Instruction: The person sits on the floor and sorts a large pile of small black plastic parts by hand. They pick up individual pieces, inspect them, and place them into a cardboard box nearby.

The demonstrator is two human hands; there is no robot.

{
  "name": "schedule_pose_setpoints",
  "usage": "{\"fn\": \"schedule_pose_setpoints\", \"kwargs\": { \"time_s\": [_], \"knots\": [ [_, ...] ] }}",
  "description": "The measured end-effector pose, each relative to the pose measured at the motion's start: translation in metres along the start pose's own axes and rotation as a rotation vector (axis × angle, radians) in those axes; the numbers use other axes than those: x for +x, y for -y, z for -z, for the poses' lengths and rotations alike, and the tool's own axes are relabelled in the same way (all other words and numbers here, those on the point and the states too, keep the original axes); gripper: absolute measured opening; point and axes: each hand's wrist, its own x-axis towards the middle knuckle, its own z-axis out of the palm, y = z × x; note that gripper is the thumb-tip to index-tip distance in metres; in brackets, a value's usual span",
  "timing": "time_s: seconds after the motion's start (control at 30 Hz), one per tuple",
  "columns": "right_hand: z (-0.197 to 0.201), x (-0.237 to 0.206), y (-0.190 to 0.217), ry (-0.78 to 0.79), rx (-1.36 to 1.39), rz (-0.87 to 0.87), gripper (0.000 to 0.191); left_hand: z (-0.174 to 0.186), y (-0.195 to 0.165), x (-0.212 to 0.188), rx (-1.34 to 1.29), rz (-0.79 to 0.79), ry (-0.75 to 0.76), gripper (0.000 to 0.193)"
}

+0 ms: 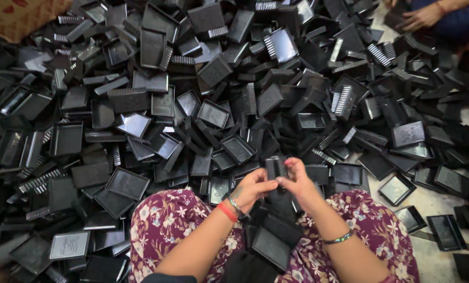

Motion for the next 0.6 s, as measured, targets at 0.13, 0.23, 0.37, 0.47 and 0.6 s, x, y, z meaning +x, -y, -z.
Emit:
{"fn": "schedule_pose_setpoints", "kwargs": {
  "time_s": [0.13,0.23,0.37,0.47,0.6],
  "knots": [
    [0.006,0.01,0.001,-0.119,0.309,-0.099,0.044,-0.006,-0.016,0.005,-0.122,0.052,-0.15,0.049],
    [0.005,0.011,0.003,-0.099,0.336,-0.195,0.05,-0.008,-0.028,0.004,-0.084,0.108,-0.179,0.073],
    [-0.003,0.006,0.003,0.037,0.077,-0.06,0.057,-0.01,-0.024,0.006,-0.04,0.173,-0.292,0.096],
    [-0.004,0.001,0.005,0.126,-0.201,0.094,0.057,-0.014,-0.012,0.012,-0.082,0.09,-0.322,0.108],
    [-0.002,-0.001,0.002,0.198,-0.639,0.0,0.083,-0.009,-0.007,0.017,0.086,0.087,-0.402,0.093]
  ]
}}
